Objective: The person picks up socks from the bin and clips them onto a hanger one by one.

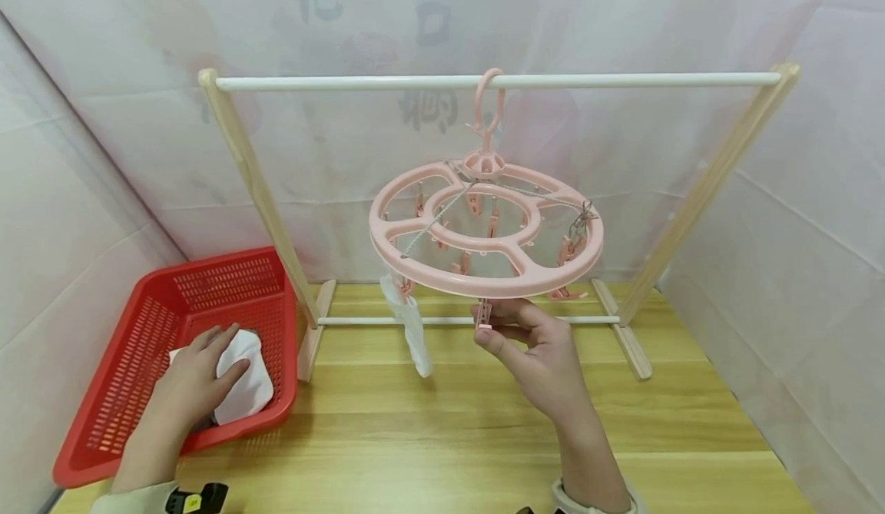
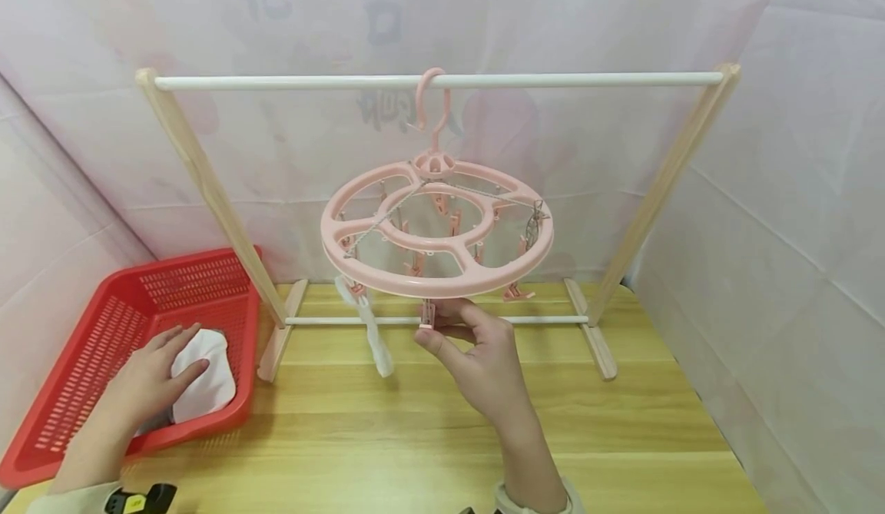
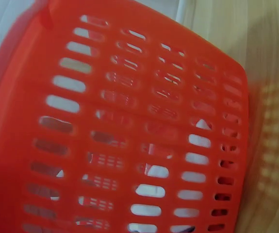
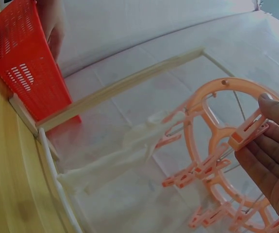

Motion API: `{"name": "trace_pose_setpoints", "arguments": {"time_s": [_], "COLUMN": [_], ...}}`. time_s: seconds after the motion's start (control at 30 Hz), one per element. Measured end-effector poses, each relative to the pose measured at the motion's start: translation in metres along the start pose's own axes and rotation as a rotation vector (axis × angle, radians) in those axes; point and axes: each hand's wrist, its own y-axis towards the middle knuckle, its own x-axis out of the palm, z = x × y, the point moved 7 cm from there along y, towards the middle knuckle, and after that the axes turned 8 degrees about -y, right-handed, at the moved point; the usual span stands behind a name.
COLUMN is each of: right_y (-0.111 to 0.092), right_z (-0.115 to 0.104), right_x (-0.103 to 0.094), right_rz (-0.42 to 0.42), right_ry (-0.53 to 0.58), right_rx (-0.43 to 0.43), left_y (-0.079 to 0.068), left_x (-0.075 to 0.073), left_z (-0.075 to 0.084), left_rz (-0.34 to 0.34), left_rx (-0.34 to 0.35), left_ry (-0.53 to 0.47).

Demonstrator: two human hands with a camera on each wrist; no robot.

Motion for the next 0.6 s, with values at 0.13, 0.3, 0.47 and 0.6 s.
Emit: {"name": "trace_pose_setpoints", "arguments": {"time_s": [0.13, 0.3, 0.47, 0.6], "right_y": [0.000, -0.001, -0.001, 0.000], "right_z": [0.000, 0.001, 0.001, 0.000], "right_x": [0.000, 0.000, 0.000, 0.000], "right_rz": [0.001, 0.005, 0.005, 0.002], "right_ry": [0.002, -0.005, 0.000, 0.009], "right_rx": [0.003, 0.004, 0.001, -0.005], "left_y": [0.000, 0.001, 0.001, 0.000], "left_x": [0.004, 0.013, 0.023, 0.028], "left_z": [-0.006, -0.013, -0.020, -0.024], "left_rz": [-0.019, -0.096, -0.247, -0.328], "left_rx": [-0.016, -0.039, -0.149, -0.229], "left_ry": [0.007, 0.006, -0.028, -0.057]}}
